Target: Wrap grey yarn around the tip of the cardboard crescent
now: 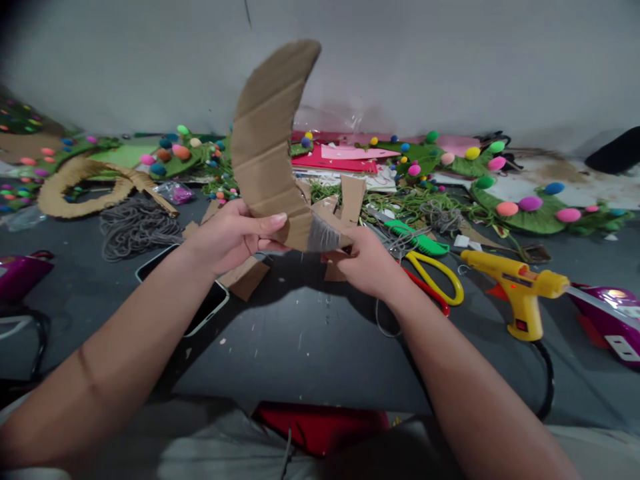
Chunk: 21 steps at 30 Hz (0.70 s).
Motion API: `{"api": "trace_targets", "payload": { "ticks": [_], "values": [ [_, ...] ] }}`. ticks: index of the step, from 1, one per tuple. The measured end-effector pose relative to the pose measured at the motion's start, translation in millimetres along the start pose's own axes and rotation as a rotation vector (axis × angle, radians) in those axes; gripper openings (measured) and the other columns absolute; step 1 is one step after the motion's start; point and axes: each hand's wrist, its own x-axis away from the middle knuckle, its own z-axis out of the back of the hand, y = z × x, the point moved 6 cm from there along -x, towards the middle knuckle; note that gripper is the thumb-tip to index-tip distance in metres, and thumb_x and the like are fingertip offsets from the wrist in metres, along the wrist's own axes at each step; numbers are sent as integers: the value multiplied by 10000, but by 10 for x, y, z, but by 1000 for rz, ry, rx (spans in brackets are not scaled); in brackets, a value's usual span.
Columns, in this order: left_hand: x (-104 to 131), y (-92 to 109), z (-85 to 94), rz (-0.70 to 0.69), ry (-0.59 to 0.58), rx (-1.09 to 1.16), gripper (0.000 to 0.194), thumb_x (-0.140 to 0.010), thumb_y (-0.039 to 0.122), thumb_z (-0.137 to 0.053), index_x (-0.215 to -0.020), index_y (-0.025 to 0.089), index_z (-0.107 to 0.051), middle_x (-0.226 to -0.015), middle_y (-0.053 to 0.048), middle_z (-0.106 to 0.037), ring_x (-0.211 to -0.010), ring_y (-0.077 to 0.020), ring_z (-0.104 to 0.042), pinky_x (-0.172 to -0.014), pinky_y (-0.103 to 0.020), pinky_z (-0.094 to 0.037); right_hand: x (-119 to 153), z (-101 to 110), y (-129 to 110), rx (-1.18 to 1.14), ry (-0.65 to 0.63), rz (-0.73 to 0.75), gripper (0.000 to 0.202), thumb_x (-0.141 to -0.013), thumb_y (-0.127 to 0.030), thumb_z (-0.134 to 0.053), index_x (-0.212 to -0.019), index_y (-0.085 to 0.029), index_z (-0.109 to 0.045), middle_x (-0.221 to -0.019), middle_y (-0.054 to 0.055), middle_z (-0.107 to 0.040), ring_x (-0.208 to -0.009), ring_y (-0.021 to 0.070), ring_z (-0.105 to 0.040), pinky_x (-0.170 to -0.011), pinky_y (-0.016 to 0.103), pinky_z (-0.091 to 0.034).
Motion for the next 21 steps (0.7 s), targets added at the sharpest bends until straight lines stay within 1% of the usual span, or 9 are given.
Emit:
{"api": "trace_targets", "payload": {
  "ticks": [1, 3, 6, 8, 10, 12, 16, 18, 21],
  "values": [
    [10, -9, -13, 22, -20, -18, 325, -738, 226, -853, -1035, 141, -751, -1078, -119, -766, -864, -215, -745, -665, -272, -630, -7, 24, 4, 9, -18, 8, 121, -757, -113, -608, -710, -148, -713, -711, 13, -707, -701, 158, -659, -627, 239, -483],
    [34, -15, -40, 54, -53, -78, 316, -733, 221, -855, -1020, 140, -752, -1011, -103, -769, -805, -184, -731, -650, -254, -616, -19, 80, 19, 39, -41, 5, 136, -788, -176, -633, -771, -156, -766, -765, 23, -746, -742, 182, -685, -661, 260, -505],
    [61, -17, -83, 88, -97, -238, 246, -733, 230, -851, -934, 128, -751, -872, -75, -758, -721, -148, -692, -609, -224, -582, -26, 202, 43, 109, 32, -23, 192, -831, -252, -646, -867, -168, -816, -847, 49, -784, -779, 200, -710, -705, 290, -536],
    [64, -21, -95, 95, -100, -352, 236, -743, 250, -841, -920, 127, -747, -857, -72, -754, -713, -147, -680, -603, -225, -570, -19, 253, 44, 140, 78, -42, 183, -825, -260, -671, -880, -177, -824, -872, 59, -791, -781, 200, -715, -707, 294, -544],
    [52, -20, -82, 77, -62, -449, 248, -761, 272, -822, -950, 131, -744, -890, -79, -760, -731, -160, -683, -624, -246, -576, -4, 261, 28, 150, 88, -59, 169, -832, -286, -689, -866, -186, -821, -853, 57, -788, -744, 188, -702, -670, 289, -534],
    [36, -18, -64, 41, -21, -526, 258, -783, 295, -797, -975, 132, -741, -915, -89, -766, -742, -175, -689, -642, -272, -582, 18, 253, -13, 180, 91, -64, 170, -845, -318, -697, -838, -191, -809, -791, 45, -769, -677, 167, -664, -609, 280, -498],
    [15, -13, -32, -28, 49, -637, 263, -803, 332, -773, -981, 142, -738, -891, -89, -768, -729, -210, -704, -655, -331, -599, 67, 244, -111, 246, 133, -62, 188, -874, -341, -680, -805, -200, -783, -684, 21, -704, -578, 134, -568, -525, 274, -411],
    [13, 7, -19, -73, 96, -663, 237, -801, 323, -769, -953, 144, -737, -868, -82, -762, -722, -219, -706, -657, -348, -606, 85, 230, -141, 255, 149, -58, 200, -889, -350, -667, -814, -199, -775, -674, 21, -687, -562, 131, -544, -516, 279, -396],
    [18, 39, -27, -144, 147, -667, 227, -793, 305, -769, -943, 138, -739, -879, -84, -755, -744, -229, -706, -664, -354, -615, 102, 184, -178, 258, 164, -23, 206, -914, -349, -640, -862, -196, -766, -748, 29, -709, -609, 140, -561, -558, 285, -421]
  ]
}}
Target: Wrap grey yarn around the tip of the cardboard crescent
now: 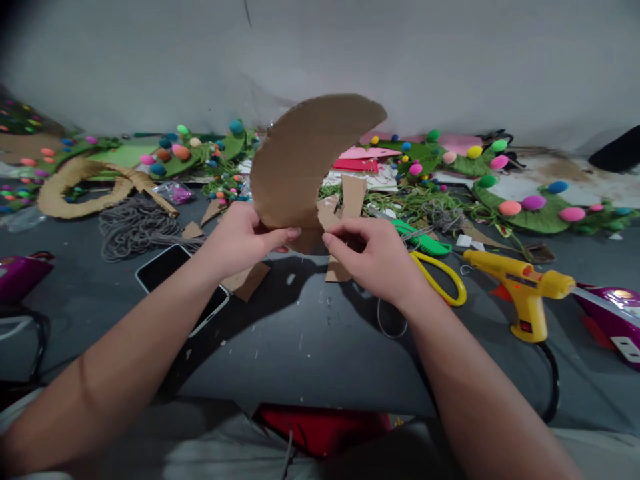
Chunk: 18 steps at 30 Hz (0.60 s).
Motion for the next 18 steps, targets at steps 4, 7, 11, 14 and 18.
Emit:
{"api": "trace_targets", "payload": {
  "ticks": [4, 7, 11, 14, 18],
  "values": [
    [13, 10, -8, 7, 72, 107, 290, -788, 332, -779, -985, 123, -743, -934, -101, -757, -815, -253, -717, -688, -358, -629, 32, -92, -72, 12, -6, 58, 216, -948, -325, -596, -892, -183, -749, -781, 26, -708, -654, 142, -564, -612, 284, -426],
    [23, 11, -6, 18, 123, 241, 296, -767, 330, -806, -973, 125, -749, -981, -94, -768, -859, -258, -731, -712, -351, -640, 47, -195, -108, 12, -46, 79, 243, -972, -322, -563, -913, -173, -746, -825, 38, -718, -705, 154, -583, -630, 288, -411],
    [19, 7, 5, 6, 143, 424, 326, -756, 309, -832, -1017, 132, -749, -1044, -96, -776, -923, -269, -750, -758, -359, -651, 47, -300, -109, -10, -75, 93, 278, -991, -332, -535, -878, -162, -725, -853, 56, -722, -773, 176, -610, -682, 295, -415],
    [6, -17, 13, 19, 142, 535, 344, -752, 319, -848, -1023, 136, -743, -1058, -104, -777, -936, -266, -756, -754, -345, -653, 40, -334, -86, -34, -83, 86, 299, -998, -335, -524, -824, -160, -694, -815, 48, -702, -766, 171, -601, -690, 292, -411],
    [-12, -23, -6, 41, 92, 632, 347, -754, 314, -855, -1030, 136, -742, -1069, -103, -778, -902, -234, -763, -737, -299, -649, 34, -349, -66, -48, -95, 77, 315, -999, -338, -519, -790, -161, -675, -748, 28, -666, -709, 149, -567, -639, 276, -385]
  ]
}}
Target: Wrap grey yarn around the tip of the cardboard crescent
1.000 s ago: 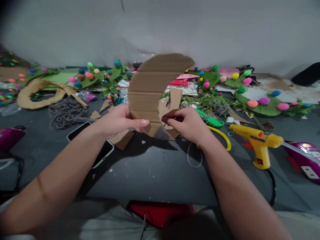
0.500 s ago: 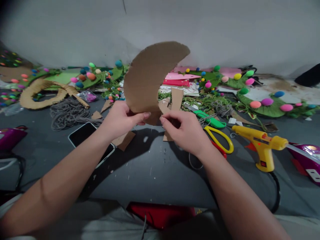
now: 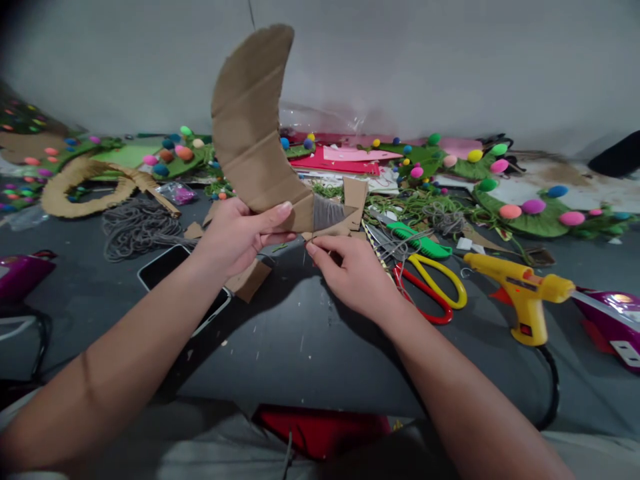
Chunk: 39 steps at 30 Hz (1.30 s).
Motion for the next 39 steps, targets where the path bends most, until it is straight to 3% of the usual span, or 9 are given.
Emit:
{"api": "trace_targets", "payload": {
  "ticks": [8, 12, 15, 19, 22, 26, 30, 39],
  "values": [
    [-18, 47, 12, 16, -29, 56, 248, -794, 266, -825, -995, 138, -755, -999, -79, -787, -847, -202, -766, -707, -262, -647, -29, 64, 103, -38, 12, -58, 335, -966, -365, -556, -734, -158, -682, -577, -13, -538, -546, 108, -441, -548, 262, -332],
    [-11, 34, 7, 71, -93, 55, 263, -772, 251, -838, -987, 133, -743, -980, -86, -781, -793, -188, -757, -666, -260, -648, -60, 110, 156, -103, -13, -58, 237, -911, -274, -578, -757, -159, -715, -670, 13, -654, -586, 125, -527, -563, 255, -385],
    [25, -6, -24, 168, -200, -14, 312, -747, 256, -856, -1007, 137, -734, -1017, -105, -773, -768, -186, -746, -625, -258, -641, -81, 156, 181, -163, -79, -1, 144, -827, -186, -608, -771, -168, -739, -767, 19, -714, -730, 175, -637, -664, 272, -476],
    [103, -62, -88, 285, -355, -150, 364, -744, 273, -853, -1058, 134, -731, -1027, -140, -768, -757, -199, -739, -608, -269, -632, -102, 277, 268, -122, -91, -21, 160, -841, -264, -649, -818, -183, -786, -818, 33, -755, -776, 204, -676, -708, 303, -512],
    [110, -65, -101, 253, -376, -273, 350, -762, 271, -823, -1077, 147, -734, -1025, -132, -764, -796, -210, -732, -625, -285, -634, -106, 387, 307, -56, -15, -66, 181, -841, -335, -692, -825, -193, -803, -771, 46, -759, -685, 180, -656, -623, 289, -488],
    [76, -67, -96, 145, -339, -404, 270, -807, 297, -775, -1028, 145, -744, -969, -110, -764, -775, -195, -721, -643, -278, -627, -81, 399, 260, -42, -36, -107, 194, -847, -367, -710, -802, -197, -793, -680, 28, -714, -585, 137, -576, -531, 263, -427],
    [47, -76, -70, 74, -227, -478, 302, -806, 328, -782, -1039, 138, -756, -900, -108, -768, -738, -231, -730, -642, -331, -637, -44, 372, 149, -11, -28, -100, 229, -892, -364, -662, -791, -186, -764, -628, 15, -650, -532, 118, -500, -485, 267, -368],
    [37, 14, -34, -38, -10, -266, 314, -777, 297, -816, -1042, 142, -754, -1043, -91, -775, -912, -270, -751, -731, -353, -655, 15, 151, -10, -5, -21, -49, 288, -979, -369, -553, -921, -172, -755, -800, 32, -711, -680, 148, -577, -586, 275, -396]
  ]
}}
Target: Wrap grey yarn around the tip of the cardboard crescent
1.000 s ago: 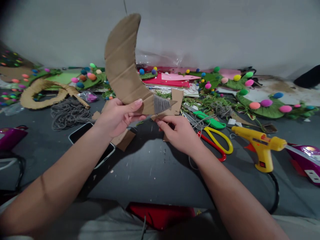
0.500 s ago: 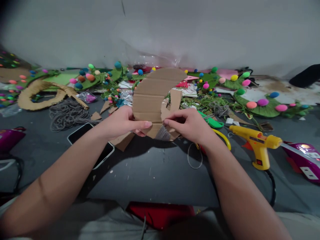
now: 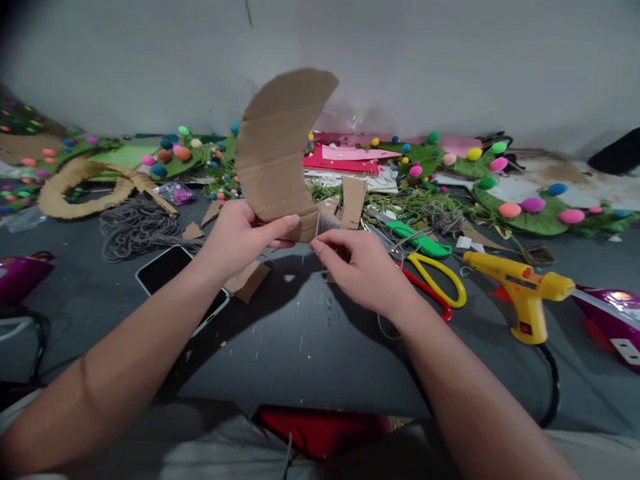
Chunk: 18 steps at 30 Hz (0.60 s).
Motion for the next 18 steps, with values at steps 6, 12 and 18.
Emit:
{"api": "trace_targets", "payload": {
  "ticks": [6, 12, 18],
  "values": [
    [-20, -6, 30, -22, 17, 185, 336, -772, 334, -831, -1031, 141, -741, -1037, -98, -779, -929, -264, -755, -758, -345, -655, -16, -141, -5, -30, -40, 20, 307, -997, -350, -522, -802, -165, -671, -758, 23, -662, -690, 140, -549, -600, 280, -366],
    [-38, 2, 37, 25, -21, 264, 323, -759, 301, -850, -1021, 145, -744, -1047, -94, -779, -880, -231, -762, -728, -302, -650, -54, -136, 79, -53, -49, -2, 324, -980, -350, -535, -759, -161, -677, -709, 27, -660, -614, 129, -525, -568, 269, -372],
    [-45, 7, 56, 87, -115, 245, 327, -742, 286, -860, -1002, 135, -731, -1030, -103, -773, -834, -226, -754, -633, -276, -641, -120, -18, 196, -82, -38, 47, 179, -865, -210, -585, -784, -150, -733, -731, 29, -710, -703, 171, -637, -660, 267, -480]
  ]
}}
